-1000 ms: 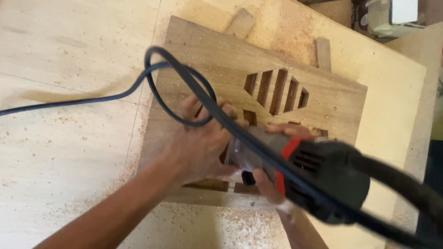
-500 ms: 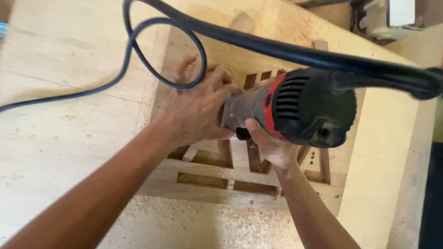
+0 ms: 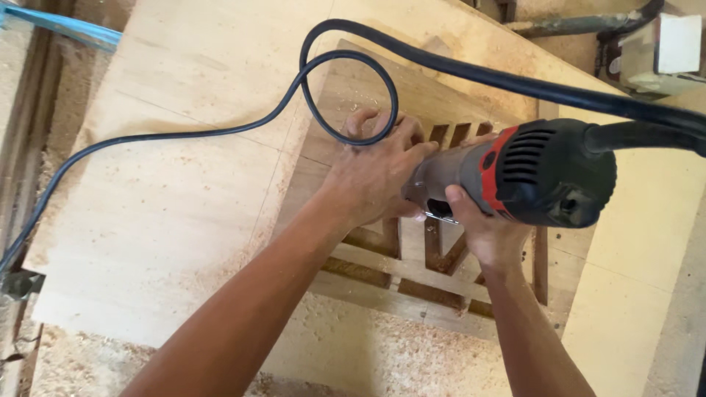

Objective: The person uses a handheld router to carve letters and geometric shapes into a wooden board on a workbench, moving the tool along marked lines while sawdust accumulates.

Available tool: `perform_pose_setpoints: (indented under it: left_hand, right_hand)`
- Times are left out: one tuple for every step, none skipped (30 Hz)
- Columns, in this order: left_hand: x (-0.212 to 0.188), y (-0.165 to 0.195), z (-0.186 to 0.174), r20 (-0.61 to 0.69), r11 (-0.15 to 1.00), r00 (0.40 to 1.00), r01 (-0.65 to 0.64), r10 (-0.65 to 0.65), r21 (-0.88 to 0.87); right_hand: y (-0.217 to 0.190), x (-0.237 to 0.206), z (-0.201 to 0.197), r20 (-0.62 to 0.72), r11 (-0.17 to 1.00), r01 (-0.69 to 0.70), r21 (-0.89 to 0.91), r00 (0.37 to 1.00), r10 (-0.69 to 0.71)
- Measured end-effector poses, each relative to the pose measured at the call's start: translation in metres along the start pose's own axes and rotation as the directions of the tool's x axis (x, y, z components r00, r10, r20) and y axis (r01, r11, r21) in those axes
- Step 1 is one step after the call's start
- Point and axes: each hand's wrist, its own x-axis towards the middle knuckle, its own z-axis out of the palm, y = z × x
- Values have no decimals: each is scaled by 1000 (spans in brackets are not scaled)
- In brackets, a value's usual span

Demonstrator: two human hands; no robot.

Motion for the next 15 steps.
perform_pose_setpoints:
  left_hand:
    - [-3, 1, -1, -34, 1000, 999, 2, -3, -26]
    - [-7, 3, -1, -66, 999, 998, 3, -7, -51]
    - [-10, 6, -2, -96, 997, 995, 0, -7, -75]
    - [-11, 10, -2, -34, 997, 998, 43, -46, -70]
    - [-11, 15, -2, 22, 995, 996, 82, -81, -59]
    - [-9, 21, -2, 76, 992, 991, 117, -113, -45]
    - [-10, 26, -1, 97, 993, 990, 110, -105, -42]
    - [-14, 32, 1, 120, 993, 988, 107, -102, -40]
    - [-19, 38, 4, 143, 994, 985, 105, -99, -38]
    - [-28, 44, 8, 114, 996, 990, 83, -82, -11]
    - [-40, 50, 14, 85, 998, 994, 64, -65, 13]
    - [-50, 55, 19, 52, 998, 997, 47, -49, 39]
    - [-57, 61, 24, 80, 997, 994, 70, -72, 23]
    - [-66, 68, 30, 114, 995, 989, 99, -99, 3]
    - [-75, 73, 35, 150, 991, 980, 132, -128, -17]
  right_hand:
    - [1, -1, -1, 4, 999, 2, -39, 1000, -2]
    - [2, -2, -1, 7, 997, 2, -78, 1000, -2]
    - [3, -3, -2, 5, 993, 2, -117, 1000, -1]
    - [2, -5, -3, 16, 978, 37, -204, 999, -35]
    - [-1, -8, -5, 26, 954, 77, -291, 997, -73]
    - [-4, -11, -6, 36, 919, 116, -377, 993, -111]
    - [-8, -16, -9, 51, 923, 141, -359, 990, -131]
    - [-13, -23, -11, 69, 927, 165, -338, 986, -150]
    - [-18, -31, -14, 87, 930, 188, -317, 982, -168]
    - [-24, -40, -16, 43, 999, 21, -47, 999, -19]
    - [-29, -50, -18, 46, 962, -143, 231, 990, 136]
    - [-33, -59, -21, 70, 970, -92, 225, 994, 78]
    - [-37, -68, -25, 96, 975, -42, 219, 995, 21]
    - [-40, -76, -29, 127, 977, 1, 213, 991, -28]
    - [-42, -84, -32, 129, 968, 20, 249, 990, -53]
